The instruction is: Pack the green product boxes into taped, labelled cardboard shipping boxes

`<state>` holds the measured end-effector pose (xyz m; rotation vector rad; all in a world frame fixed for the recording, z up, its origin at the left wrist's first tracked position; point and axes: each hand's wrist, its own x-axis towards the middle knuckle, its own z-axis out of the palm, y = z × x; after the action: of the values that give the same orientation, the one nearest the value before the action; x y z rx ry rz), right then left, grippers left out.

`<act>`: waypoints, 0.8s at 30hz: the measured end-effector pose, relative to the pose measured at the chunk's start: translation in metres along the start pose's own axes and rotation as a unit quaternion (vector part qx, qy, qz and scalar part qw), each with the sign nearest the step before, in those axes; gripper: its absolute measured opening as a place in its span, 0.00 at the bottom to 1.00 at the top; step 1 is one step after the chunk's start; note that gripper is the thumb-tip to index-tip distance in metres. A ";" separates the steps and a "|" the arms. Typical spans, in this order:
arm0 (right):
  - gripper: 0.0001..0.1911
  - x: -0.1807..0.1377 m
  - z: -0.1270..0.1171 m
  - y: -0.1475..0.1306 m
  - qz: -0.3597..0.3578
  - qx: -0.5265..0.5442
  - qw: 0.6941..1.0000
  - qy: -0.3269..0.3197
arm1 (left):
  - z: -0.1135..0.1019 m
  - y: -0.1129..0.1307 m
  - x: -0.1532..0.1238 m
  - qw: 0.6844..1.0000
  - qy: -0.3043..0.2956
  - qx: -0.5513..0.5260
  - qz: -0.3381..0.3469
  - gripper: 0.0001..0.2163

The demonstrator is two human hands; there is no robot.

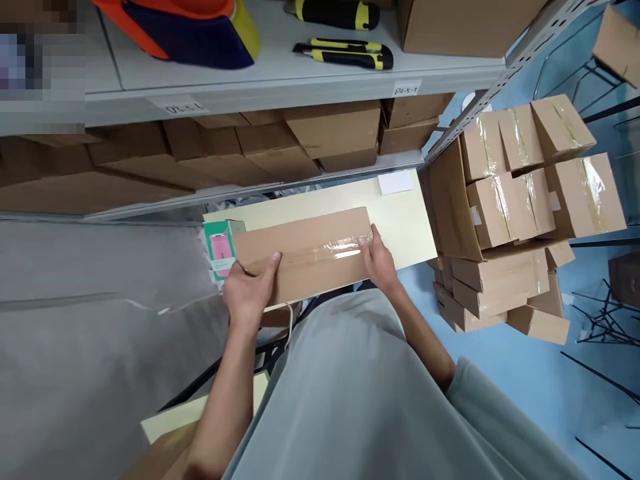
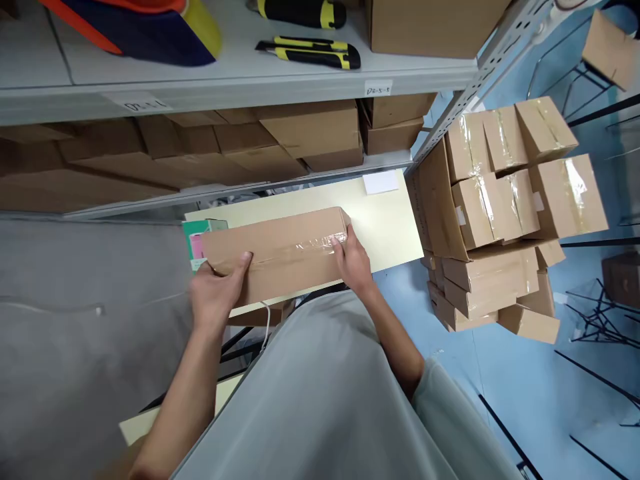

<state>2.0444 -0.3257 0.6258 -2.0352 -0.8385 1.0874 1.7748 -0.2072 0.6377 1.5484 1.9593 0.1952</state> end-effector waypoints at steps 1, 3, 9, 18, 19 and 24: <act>0.51 0.003 -0.002 0.002 -0.002 0.017 1.000 -0.011 | 0.001 0.000 0.003 1.000 -0.009 -0.010 -0.013 0.30; 0.50 0.005 -0.007 0.006 -0.016 0.046 0.998 -0.029 | 0.001 -0.002 0.008 0.998 -0.030 -0.044 -0.018 0.27; 0.49 -0.005 -0.005 -0.004 -0.040 -0.083 0.995 0.028 | -0.001 0.000 -0.007 0.996 0.018 -0.059 0.059 0.38; 0.38 0.007 0.073 -0.084 -0.225 -0.355 0.907 0.019 | 0.034 0.078 -0.027 0.971 0.026 -0.008 0.238 0.36; 0.38 0.010 0.077 -0.087 -0.226 -0.364 0.904 0.016 | 0.034 0.081 -0.023 0.970 0.028 -0.008 0.240 0.36; 0.41 0.026 0.047 -0.069 -0.212 -0.360 0.907 0.055 | 0.014 0.052 -0.001 0.968 0.042 -0.013 0.247 0.40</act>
<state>1.9999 -0.2542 0.6499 -2.2770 -1.7109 0.4296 1.8255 -0.1964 0.6523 2.0150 1.5880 0.4959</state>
